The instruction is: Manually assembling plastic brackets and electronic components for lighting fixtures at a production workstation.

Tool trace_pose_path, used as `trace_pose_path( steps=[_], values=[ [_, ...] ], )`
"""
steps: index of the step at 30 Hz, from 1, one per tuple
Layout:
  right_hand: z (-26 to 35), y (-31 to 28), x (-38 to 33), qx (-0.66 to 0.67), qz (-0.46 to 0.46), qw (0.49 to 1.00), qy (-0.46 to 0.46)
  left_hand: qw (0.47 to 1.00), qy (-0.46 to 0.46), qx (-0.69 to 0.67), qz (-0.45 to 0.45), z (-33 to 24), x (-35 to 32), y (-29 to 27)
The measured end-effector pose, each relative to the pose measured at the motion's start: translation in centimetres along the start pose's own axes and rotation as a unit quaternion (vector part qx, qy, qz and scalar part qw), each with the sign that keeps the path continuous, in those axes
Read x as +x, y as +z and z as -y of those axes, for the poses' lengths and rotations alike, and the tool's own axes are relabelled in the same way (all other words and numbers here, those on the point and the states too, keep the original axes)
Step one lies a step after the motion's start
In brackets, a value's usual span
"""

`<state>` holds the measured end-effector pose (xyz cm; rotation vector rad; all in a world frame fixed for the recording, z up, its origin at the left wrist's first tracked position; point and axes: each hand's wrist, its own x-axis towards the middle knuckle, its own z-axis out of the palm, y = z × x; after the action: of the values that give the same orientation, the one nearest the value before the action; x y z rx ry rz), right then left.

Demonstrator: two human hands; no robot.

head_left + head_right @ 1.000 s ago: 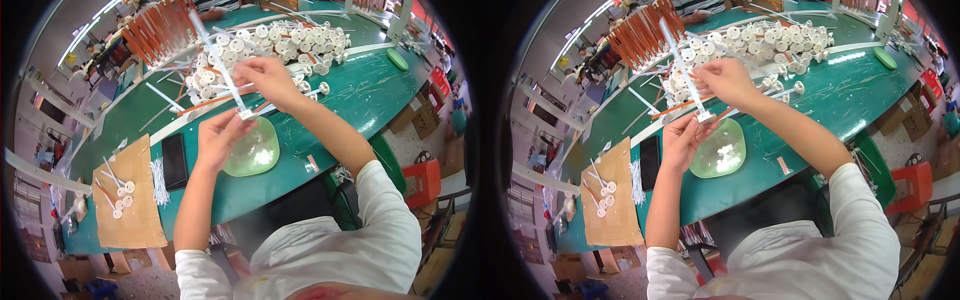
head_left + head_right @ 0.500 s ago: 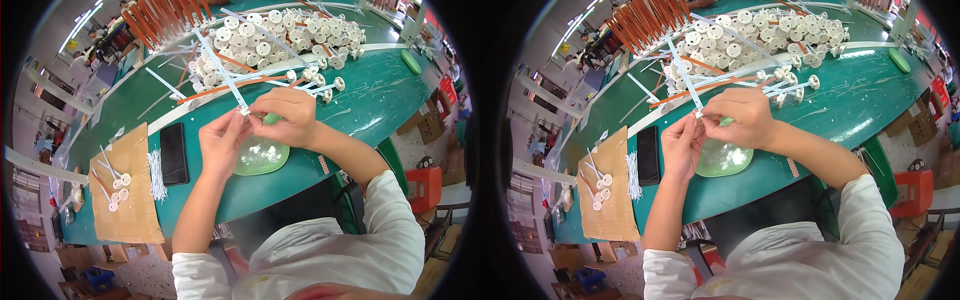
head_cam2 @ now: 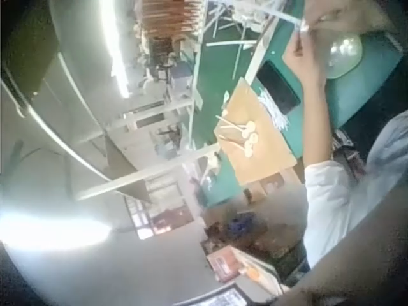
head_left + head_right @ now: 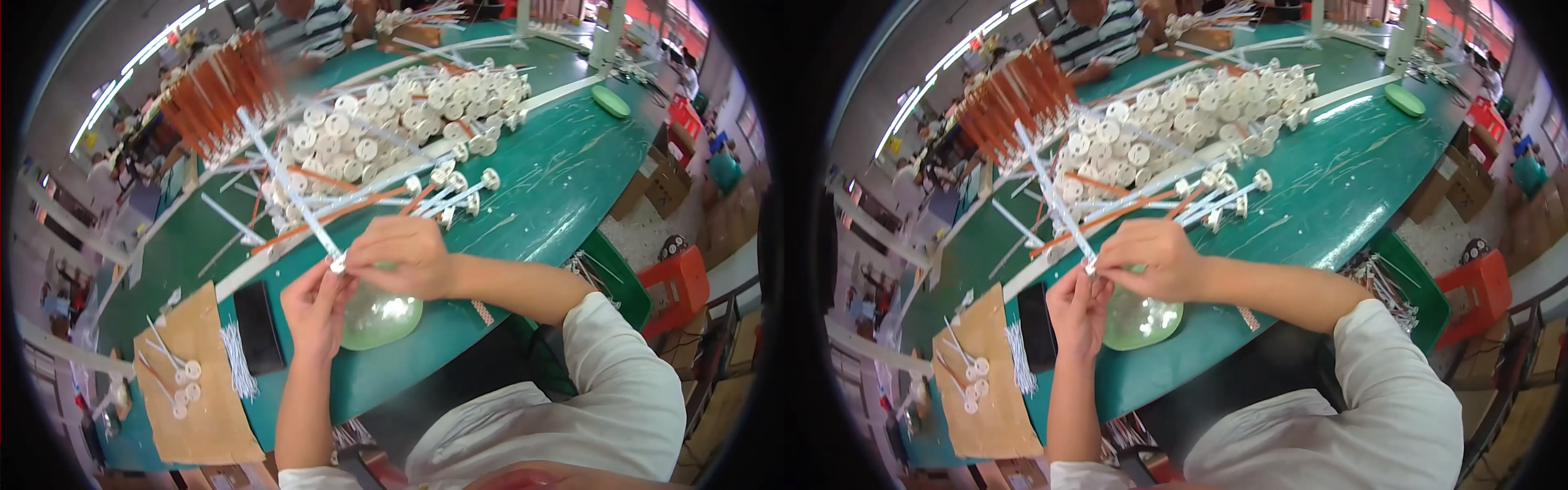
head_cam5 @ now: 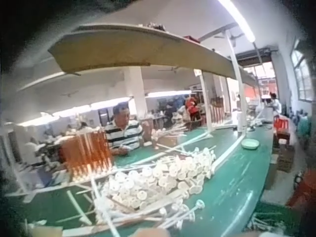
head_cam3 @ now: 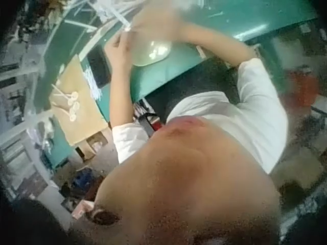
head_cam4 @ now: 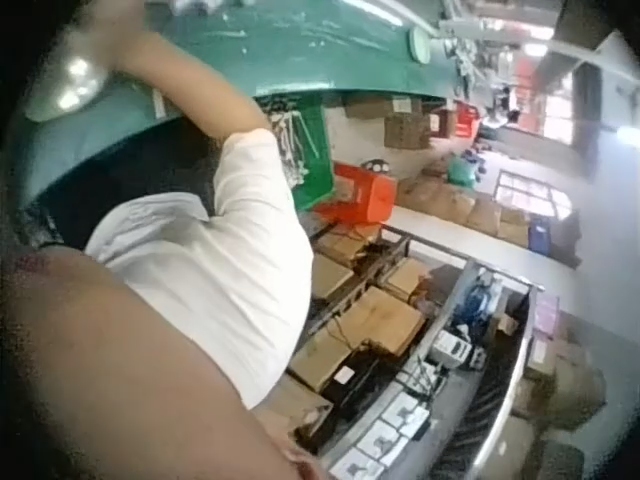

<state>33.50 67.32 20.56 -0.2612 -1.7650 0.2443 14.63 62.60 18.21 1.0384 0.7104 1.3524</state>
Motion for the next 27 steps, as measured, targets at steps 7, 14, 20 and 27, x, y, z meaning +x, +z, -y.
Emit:
trace_pose_path(
  steps=[7, 14, 20, 27],
  values=[
    [-0.4, 0.0, -0.1, 0.001, 0.019, 1.0, -0.005, 0.995, -0.007, -0.04, 0.092, 0.2, 0.8, 1.4],
    [-0.6, -0.1, 0.1, -0.012, 0.022, 1.0, 0.004, 0.994, 0.015, 0.053, 0.095, -0.4, 1.5, -0.1],
    [-0.5, -0.4, -1.0, 0.024, 0.304, 0.95, 0.072, 0.989, 0.081, 0.07, -0.099, -1.3, 2.1, -2.1],
    [-0.6, -0.1, -1.3, 0.022, 0.522, 0.847, 0.094, 0.991, 0.042, 0.078, -0.099, -1.0, 1.8, -0.7]
  ],
)
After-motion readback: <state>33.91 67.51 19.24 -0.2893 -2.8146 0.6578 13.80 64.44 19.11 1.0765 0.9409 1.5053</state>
